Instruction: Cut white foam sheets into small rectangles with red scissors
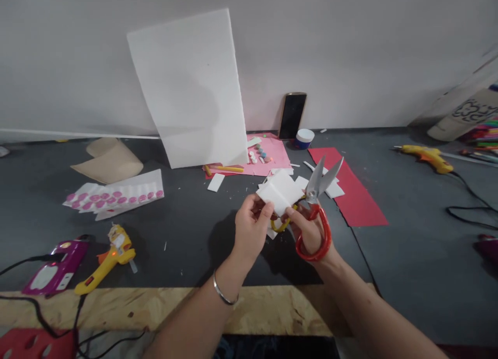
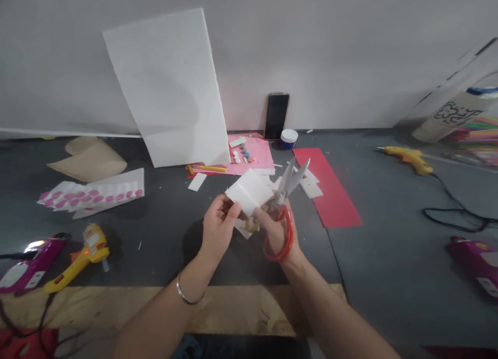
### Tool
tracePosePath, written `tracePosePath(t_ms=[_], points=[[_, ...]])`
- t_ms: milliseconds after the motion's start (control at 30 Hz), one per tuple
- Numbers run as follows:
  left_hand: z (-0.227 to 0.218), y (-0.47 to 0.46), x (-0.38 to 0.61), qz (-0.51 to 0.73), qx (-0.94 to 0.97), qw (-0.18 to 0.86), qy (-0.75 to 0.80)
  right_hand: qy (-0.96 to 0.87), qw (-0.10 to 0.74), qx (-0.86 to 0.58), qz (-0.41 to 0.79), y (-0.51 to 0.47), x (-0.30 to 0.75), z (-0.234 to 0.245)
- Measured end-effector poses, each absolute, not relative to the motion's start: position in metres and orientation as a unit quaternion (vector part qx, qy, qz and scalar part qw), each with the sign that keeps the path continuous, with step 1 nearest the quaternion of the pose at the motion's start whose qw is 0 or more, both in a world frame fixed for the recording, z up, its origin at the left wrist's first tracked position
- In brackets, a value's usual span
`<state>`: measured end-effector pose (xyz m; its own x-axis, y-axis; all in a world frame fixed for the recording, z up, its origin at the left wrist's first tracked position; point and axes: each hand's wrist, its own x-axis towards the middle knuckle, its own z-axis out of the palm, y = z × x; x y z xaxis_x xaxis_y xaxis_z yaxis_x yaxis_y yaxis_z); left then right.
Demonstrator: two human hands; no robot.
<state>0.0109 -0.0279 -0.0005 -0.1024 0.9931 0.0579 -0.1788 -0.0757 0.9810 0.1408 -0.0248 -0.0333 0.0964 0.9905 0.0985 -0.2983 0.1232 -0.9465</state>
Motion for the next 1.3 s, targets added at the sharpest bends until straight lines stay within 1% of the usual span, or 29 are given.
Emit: tracePosePath(t_ms=[67, 200, 400, 500, 633, 700, 767, 900, 1000, 1167, 1300], points=[[-0.003, -0.027, 0.012, 0.576, 0.428, 0.535, 0.446, -0.430, 0.610, -0.414, 0.522, -0.025, 0.141, -0.033], [-0.007, -0.020, 0.009, 0.585, 0.355, 0.595, 0.421, -0.430, 0.622, -0.410, 0.510, -0.026, 0.141, -0.031], [-0.008, -0.006, -0.007, 0.587, 0.157, 0.702, 0.372, -0.428, 0.630, -0.388, 0.519, -0.030, 0.137, -0.024], [-0.007, -0.005, -0.010, 0.574, 0.088, 0.731, 0.360, -0.424, 0.628, -0.403, 0.514, -0.031, 0.137, -0.025], [-0.006, -0.006, -0.010, 0.572, 0.074, 0.744, 0.337, -0.481, 0.605, -0.397, 0.495, -0.033, 0.143, -0.026], [-0.005, -0.006, -0.011, 0.584, 0.080, 0.735, 0.334, -0.543, 0.579, -0.405, 0.454, -0.034, 0.151, -0.025], [-0.005, -0.005, -0.013, 0.601, 0.084, 0.716, 0.345, -0.614, 0.531, -0.437, 0.388, -0.034, 0.160, -0.022], [-0.004, 0.000, -0.020, 0.642, 0.104, 0.658, 0.379, -0.737, 0.379, -0.497, 0.257, -0.031, 0.173, -0.015], [-0.005, 0.004, -0.025, 0.676, 0.150, 0.608, 0.388, -0.779, 0.287, -0.515, 0.214, -0.026, 0.174, -0.013], [-0.005, 0.008, -0.030, 0.702, 0.245, 0.510, 0.433, -0.789, 0.218, -0.536, 0.208, -0.021, 0.169, -0.013], [-0.005, 0.009, -0.031, 0.689, 0.323, 0.448, 0.469, -0.779, 0.210, -0.547, 0.224, -0.019, 0.169, -0.009]])
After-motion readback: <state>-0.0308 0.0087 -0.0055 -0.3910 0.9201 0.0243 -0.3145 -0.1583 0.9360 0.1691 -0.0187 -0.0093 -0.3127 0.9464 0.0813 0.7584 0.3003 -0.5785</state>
